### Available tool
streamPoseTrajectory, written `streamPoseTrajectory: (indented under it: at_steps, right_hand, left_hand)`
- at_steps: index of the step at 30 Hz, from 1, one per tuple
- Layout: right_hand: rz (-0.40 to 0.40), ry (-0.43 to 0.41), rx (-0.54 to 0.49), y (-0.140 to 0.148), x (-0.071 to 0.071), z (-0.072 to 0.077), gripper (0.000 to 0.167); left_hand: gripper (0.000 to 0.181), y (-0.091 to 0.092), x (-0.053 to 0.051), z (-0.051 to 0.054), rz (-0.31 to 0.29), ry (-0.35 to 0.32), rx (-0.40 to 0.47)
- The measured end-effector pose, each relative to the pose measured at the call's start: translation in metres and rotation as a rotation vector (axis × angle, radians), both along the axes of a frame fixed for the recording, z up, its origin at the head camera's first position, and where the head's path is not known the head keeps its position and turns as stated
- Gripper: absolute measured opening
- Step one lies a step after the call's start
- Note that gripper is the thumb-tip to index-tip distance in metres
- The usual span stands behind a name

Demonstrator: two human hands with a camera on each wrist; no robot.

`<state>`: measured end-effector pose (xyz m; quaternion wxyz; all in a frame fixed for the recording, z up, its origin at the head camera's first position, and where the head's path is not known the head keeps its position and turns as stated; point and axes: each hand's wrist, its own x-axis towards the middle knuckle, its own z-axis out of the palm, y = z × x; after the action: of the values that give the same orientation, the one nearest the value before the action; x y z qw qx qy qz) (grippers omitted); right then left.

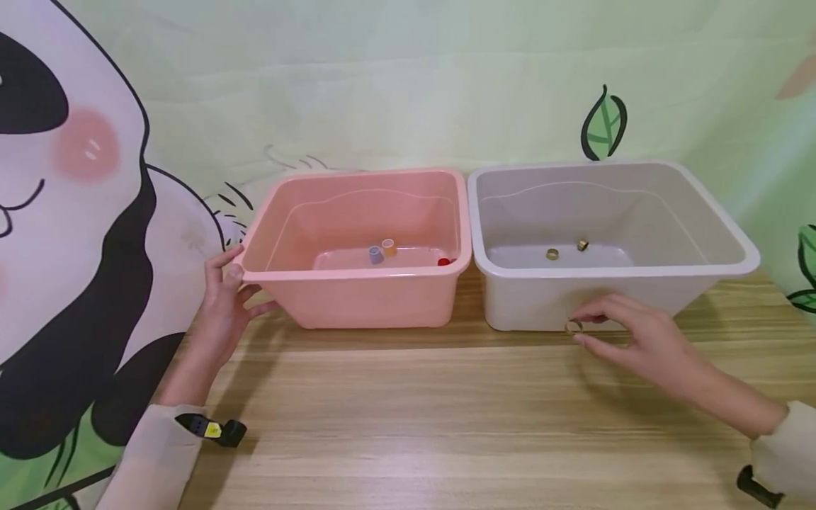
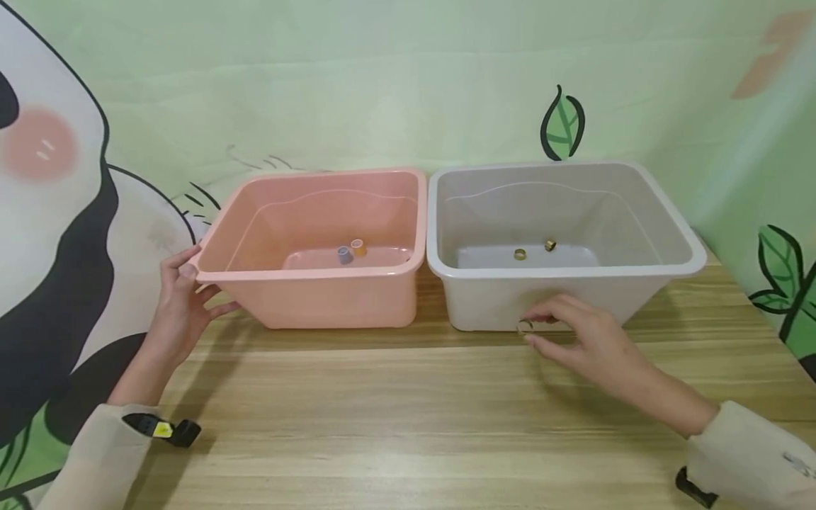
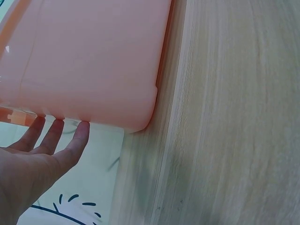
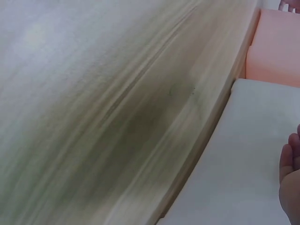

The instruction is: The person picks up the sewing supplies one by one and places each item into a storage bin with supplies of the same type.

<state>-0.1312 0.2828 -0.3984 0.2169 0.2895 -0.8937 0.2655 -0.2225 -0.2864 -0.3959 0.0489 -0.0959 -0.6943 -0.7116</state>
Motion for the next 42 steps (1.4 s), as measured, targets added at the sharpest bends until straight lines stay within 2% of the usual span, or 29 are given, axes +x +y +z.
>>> streamPoseTrajectory:
  at_steps: [11, 20, 31, 42]
  right_hand:
    - [-0.020, 0.009, 0.027, -0.002, 0.000, 0.010, 0.040]
    - [0.015, 0.005, 0.014, -0.002, -0.003, 0.021, 0.043]
    - [0.083, -0.044, 0.000, -0.003, -0.002, 0.027, 0.041]
    - [0.087, -0.068, 0.035, -0.001, -0.001, 0.039, 0.041]
  left_hand:
    - [0.044, 0.000, 0.001, 0.000, -0.008, 0.005, -0.019]
    - [0.045, 0.000, 0.000, 0.000, 0.001, -0.003, -0.017]
    - [0.046, 0.000, 0.001, 0.000, 0.002, 0.003, -0.033]
    - [0.045, 0.000, 0.000, 0.000, -0.001, 0.001, -0.016]
